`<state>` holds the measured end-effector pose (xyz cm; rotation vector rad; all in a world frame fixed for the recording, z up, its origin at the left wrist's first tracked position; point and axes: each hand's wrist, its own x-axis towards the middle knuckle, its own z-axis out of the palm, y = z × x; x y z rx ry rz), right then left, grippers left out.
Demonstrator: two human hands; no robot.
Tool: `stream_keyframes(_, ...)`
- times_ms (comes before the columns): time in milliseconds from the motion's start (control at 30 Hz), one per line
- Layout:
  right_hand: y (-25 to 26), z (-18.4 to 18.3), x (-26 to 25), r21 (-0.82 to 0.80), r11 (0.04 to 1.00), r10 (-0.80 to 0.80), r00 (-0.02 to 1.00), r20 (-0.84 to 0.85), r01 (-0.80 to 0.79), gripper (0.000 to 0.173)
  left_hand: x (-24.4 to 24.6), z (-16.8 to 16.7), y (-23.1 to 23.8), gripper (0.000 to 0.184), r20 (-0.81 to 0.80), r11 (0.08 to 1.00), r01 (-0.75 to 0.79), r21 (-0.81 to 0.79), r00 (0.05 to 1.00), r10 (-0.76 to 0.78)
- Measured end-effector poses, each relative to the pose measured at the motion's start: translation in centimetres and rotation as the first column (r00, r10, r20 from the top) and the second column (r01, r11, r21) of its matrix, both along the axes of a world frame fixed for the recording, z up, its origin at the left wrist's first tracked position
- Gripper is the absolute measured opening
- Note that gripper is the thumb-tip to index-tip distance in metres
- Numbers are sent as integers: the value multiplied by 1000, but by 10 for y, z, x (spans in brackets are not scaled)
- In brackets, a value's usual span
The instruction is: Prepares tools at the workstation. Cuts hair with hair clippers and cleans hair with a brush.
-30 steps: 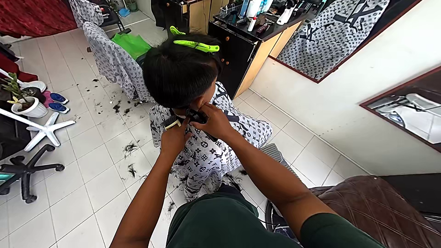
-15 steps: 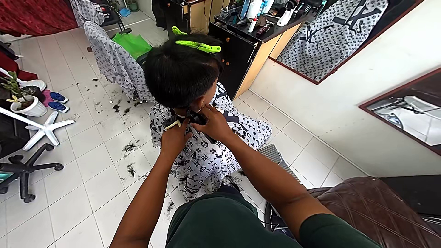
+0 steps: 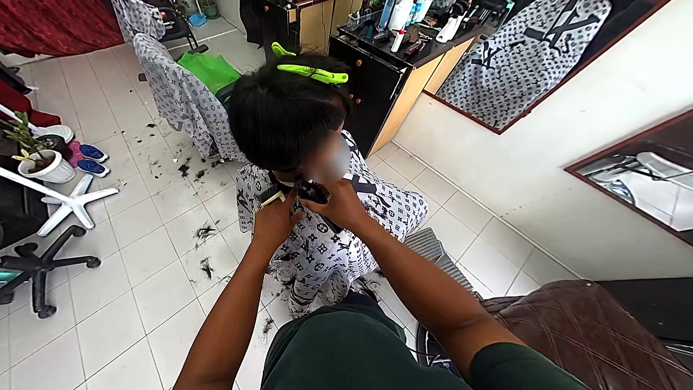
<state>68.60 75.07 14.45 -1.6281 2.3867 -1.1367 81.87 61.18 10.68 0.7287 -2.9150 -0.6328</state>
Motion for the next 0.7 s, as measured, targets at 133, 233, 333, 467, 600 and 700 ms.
stream_keyframes(133,51,-12,0,-12,1000,1,984,177,1,47,19,-25,-6,42,-486,981,153,116,870,-78)
stream_keyframes(233,79,-24,-1,-101,993,-28,948,316,63,41,18,29,-1,25,-483,772,405,490,863,-146)
stream_keyframes(333,86,-24,-2,-168,980,-37,932,361,104,36,-4,59,-1,20,-648,765,537,357,732,-211)
stream_keyframes(467,89,-20,-1,-216,973,-3,932,362,87,36,-20,62,-5,20,-362,734,522,434,847,-388)
stream_keyframes(600,85,-9,-10,-289,956,51,942,333,50,36,-15,49,2,17,-598,631,508,586,797,-87)
stream_keyframes(700,76,4,-19,-300,954,74,951,299,20,37,-14,39,9,21,-420,716,396,576,894,-157)
